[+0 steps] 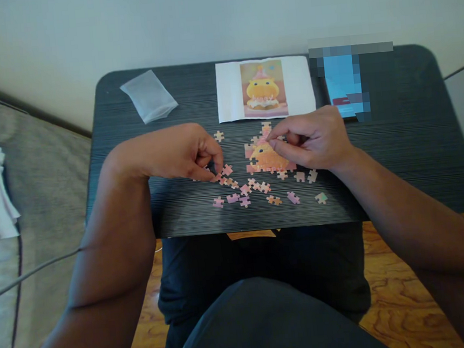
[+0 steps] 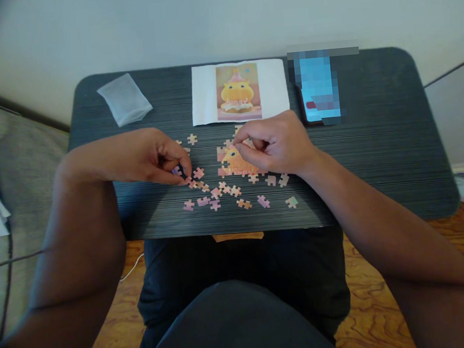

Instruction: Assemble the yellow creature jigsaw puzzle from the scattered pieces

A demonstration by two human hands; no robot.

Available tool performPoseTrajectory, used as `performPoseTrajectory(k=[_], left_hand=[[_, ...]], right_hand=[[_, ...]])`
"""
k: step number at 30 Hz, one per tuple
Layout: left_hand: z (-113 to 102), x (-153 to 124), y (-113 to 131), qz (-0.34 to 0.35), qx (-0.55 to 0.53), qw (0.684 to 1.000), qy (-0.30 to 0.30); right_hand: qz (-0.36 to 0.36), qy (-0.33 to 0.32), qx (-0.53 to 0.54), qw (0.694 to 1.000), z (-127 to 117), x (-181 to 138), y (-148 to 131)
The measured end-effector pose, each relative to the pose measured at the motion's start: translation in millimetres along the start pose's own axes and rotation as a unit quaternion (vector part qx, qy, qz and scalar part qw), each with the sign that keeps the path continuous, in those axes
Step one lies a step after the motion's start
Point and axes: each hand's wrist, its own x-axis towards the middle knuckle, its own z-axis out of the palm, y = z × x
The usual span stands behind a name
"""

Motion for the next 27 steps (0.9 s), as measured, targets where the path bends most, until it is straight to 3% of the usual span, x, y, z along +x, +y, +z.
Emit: performPoseTrajectory(k=[8, 15, 21, 27], left_hand=[[2.3, 2.7, -6.8, 0.018, -0.029, 0.999, -0.035], [8.7, 8.9, 10.3, 0.040, -0.045, 0.997, 0.040], [25.8, 24.7, 31.8, 0.063, -0.012, 0.997, 0.036], [34.3, 30.0, 35.3, 0.088, 0.044, 0.994, 0.045]], right_hand=[[-0.006, 0.005, 0.009, 1.000, -0.9, 0.9, -1.1], [0.000, 0.001, 0.003, 1.000, -1.1, -0.3, 0.8], [0.010, 0.001, 0.008, 1.000, -1.7, -0.2, 0.1], [0.018, 0.005, 0.001, 1.000, -1.8, 0.4, 0.3]])
